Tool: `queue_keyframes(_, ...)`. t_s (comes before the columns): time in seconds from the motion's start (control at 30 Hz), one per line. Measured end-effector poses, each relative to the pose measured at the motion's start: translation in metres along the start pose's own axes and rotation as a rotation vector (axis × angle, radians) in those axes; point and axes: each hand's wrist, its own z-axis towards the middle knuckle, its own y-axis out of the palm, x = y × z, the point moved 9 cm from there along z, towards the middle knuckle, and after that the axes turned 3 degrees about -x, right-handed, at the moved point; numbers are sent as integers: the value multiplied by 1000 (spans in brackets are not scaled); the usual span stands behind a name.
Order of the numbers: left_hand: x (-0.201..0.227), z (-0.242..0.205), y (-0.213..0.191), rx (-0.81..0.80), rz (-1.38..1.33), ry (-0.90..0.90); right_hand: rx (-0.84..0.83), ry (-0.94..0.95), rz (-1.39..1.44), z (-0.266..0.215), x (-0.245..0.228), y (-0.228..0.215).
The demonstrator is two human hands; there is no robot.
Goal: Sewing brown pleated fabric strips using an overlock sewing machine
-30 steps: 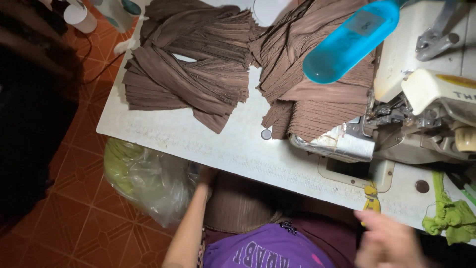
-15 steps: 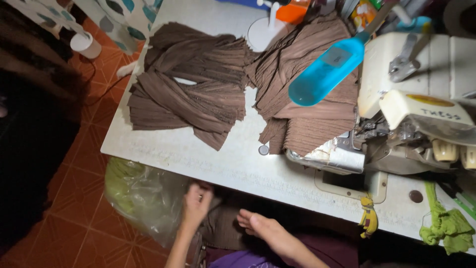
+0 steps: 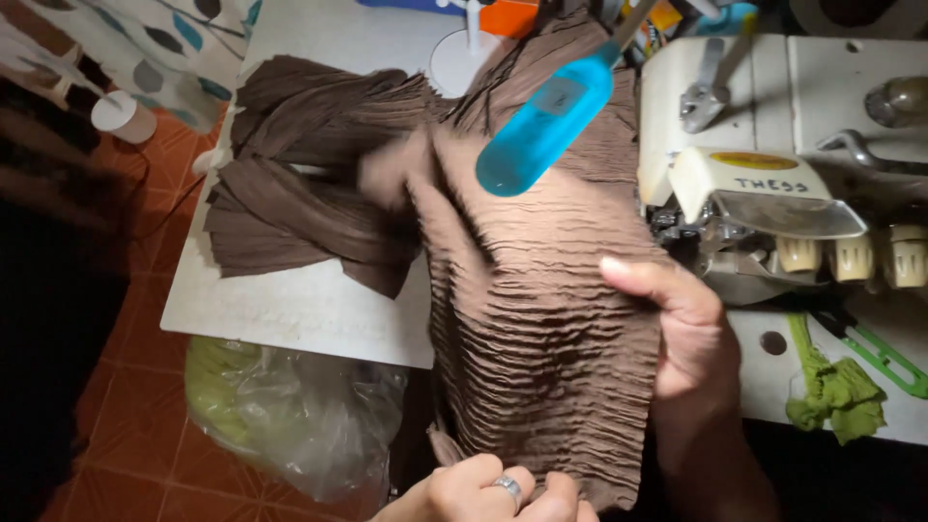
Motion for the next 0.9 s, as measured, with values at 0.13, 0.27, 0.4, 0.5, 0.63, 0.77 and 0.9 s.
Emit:
queue_keyframes(0.13,-8,5,6,-42,-498,-25,-296,-128,139,13,-5,-28)
queue_keyframes(0.27,-31,6,34,152,-618,-2,41,-253,-35,13,30,-87)
queue_keyframes(0.4,-57,21,88,-52,-482,-222,-66,-278,87,8,75,-111)
queue_keyframes(0.5,-64,34,102,-58,-252,-272,-272,-289,73,6,85,-104)
queue_keyframes(0.63,-80,44,108,-53,-33,-405,-251,-442,-139,9,67,-109)
queue_keyframes(0.77,-95,60,115,-40,-45,-446,-284,-501,-152,10,53,-101)
queue_keyframes(0.9,-99,65,112,35,-96,-452,-208,-527,-207,10,53,-111)
